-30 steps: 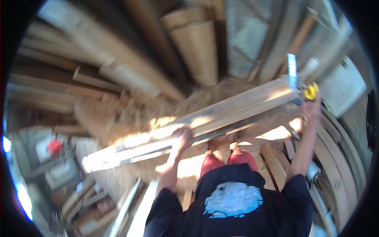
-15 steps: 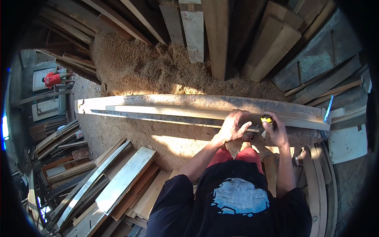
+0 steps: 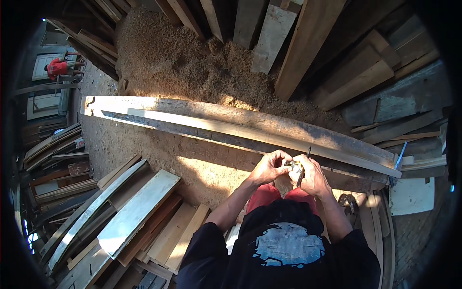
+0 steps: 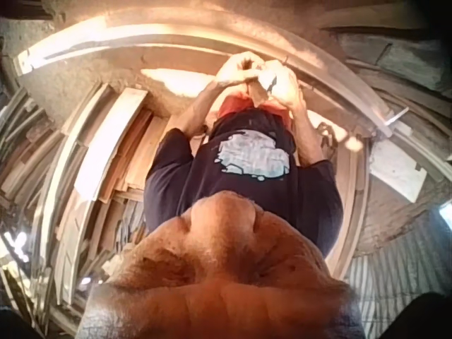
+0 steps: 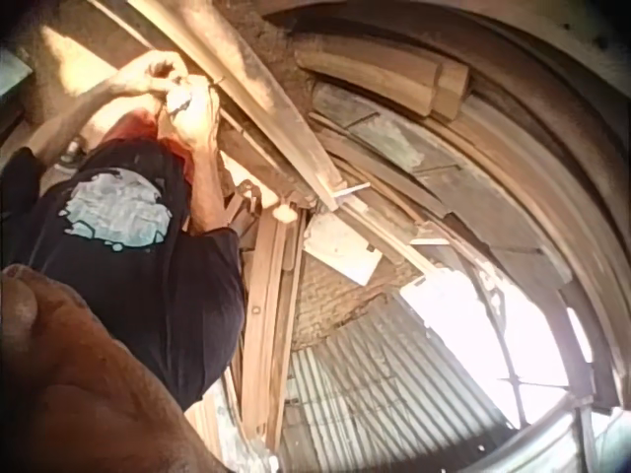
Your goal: The person marks a wooden beam using a square ruler and a pencil, aligns wooden planks against the beam to trace lines, and measures the beam using a tape measure.
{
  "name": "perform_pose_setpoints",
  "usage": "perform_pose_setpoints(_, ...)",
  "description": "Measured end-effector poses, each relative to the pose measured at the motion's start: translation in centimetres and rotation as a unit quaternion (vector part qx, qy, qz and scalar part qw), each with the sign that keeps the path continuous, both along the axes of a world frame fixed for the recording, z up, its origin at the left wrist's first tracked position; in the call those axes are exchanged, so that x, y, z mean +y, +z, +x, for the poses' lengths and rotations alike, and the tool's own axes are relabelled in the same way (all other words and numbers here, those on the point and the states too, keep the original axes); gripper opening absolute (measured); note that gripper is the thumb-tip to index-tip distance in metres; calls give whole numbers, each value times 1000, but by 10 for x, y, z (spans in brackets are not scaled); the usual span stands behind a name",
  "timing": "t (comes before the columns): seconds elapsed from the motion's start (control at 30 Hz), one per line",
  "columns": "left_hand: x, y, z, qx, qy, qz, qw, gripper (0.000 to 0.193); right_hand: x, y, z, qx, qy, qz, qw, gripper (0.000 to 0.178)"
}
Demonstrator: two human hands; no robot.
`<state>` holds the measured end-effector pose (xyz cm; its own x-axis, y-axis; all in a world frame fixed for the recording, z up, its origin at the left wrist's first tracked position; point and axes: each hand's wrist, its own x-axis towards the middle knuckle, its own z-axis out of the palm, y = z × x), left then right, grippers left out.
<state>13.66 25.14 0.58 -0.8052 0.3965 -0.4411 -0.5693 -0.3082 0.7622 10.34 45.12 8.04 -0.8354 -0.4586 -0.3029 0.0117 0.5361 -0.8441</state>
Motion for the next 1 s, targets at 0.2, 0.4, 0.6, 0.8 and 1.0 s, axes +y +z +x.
perform_pose_setpoints(0.2,-110,47,-37,193,1,-217,957,18,39,-7,-18,69,-94,224,968,26)
perform_pose_setpoints(0.4,-229,19,-74,301,13,-504,809,5,92,-23,-32,38,-187,345,919,34)
perform_pose_setpoints(0.6,-230,-7,-84,316,-30,-586,745,11,86,-33,-36,50,-182,367,911,33)
perform_pose_setpoints(0.8,-219,-7,-86,312,-25,-574,757,11,84,-42,-35,27,-188,359,914,33)
perform_pose_setpoints(1.0,-217,-8,-88,335,-22,-585,738,10,81,-44,-34,59,-180,355,916,32)
